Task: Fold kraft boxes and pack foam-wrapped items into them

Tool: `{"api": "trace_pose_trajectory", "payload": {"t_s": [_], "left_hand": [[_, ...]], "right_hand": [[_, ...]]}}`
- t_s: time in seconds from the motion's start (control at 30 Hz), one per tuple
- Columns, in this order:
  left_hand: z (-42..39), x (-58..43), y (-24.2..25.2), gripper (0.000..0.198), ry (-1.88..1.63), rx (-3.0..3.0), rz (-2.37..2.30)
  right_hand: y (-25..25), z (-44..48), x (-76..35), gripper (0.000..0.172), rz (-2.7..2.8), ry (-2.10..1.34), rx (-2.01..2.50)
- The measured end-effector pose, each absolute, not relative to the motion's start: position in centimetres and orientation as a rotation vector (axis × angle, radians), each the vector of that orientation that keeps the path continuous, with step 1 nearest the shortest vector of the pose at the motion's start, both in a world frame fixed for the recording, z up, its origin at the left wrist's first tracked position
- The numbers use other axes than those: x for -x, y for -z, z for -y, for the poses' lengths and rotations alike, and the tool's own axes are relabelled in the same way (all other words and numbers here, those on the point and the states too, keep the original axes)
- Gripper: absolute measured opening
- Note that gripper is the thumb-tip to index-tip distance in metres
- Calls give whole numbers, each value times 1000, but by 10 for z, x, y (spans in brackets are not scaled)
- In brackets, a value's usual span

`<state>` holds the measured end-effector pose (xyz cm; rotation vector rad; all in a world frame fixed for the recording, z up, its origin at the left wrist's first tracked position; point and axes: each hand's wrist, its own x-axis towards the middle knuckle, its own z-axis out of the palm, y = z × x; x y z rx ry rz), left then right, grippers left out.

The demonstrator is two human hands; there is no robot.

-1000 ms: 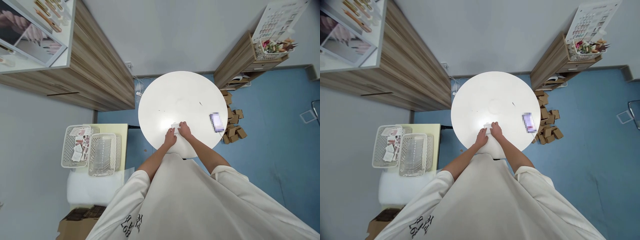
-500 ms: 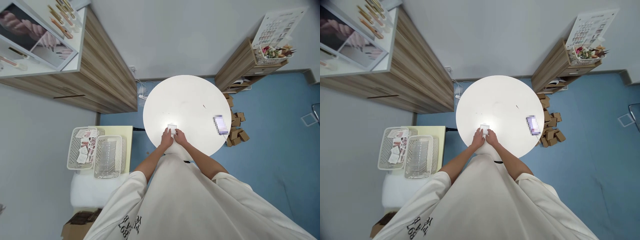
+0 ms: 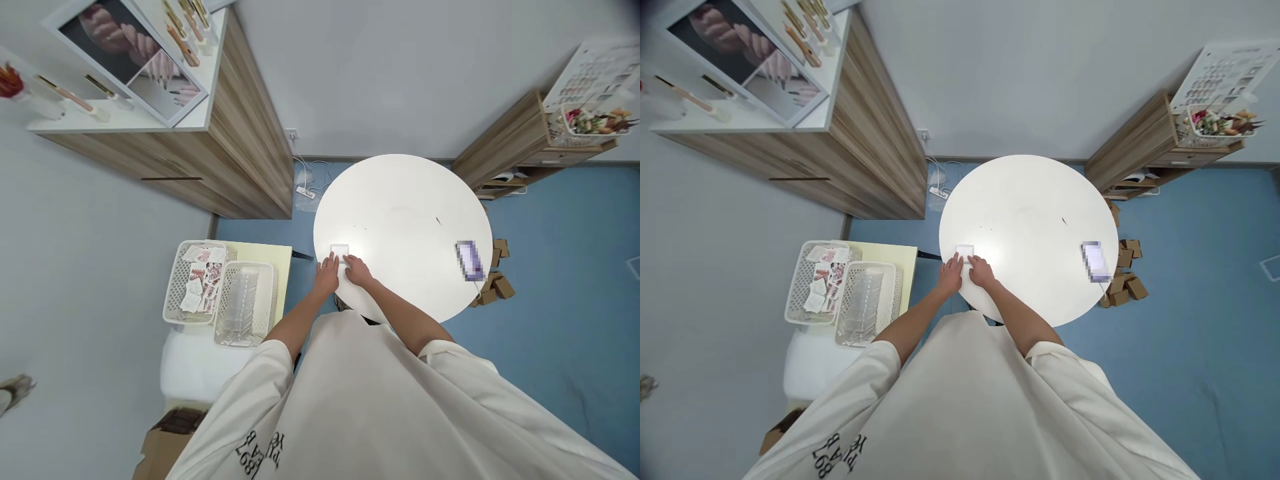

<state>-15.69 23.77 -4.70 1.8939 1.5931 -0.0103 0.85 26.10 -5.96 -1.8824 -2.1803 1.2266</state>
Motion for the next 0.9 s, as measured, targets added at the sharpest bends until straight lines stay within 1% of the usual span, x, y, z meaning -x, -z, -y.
{"api": "trace_pose_trajectory", "payload": {"t_s": [0.13,0.2,0.4,0.57,0.73,0.9], "left_hand": [[-243,156,47,70,-12,-1936,-1566],[-245,154,45,68,-49,-1948,-1574],[-228,141,35,68,-69,-2057,-1622],[-195,120,25,62,-121,-2141,-1639],[-151,95,16,59,-172,-2156,-1657],[-85,73,8,57,-234,-2152,-1699]], "right_hand": [[54,-256,-8,70,2222,-1251,1950],[50,-252,-10,70,2203,-1261,1951],[35,-228,-36,58,2127,-1180,1913],[25,-195,-70,50,2084,-1076,1962],[16,-151,-101,45,2101,-945,1937],[9,-94,-122,41,2178,-830,1867]]}}
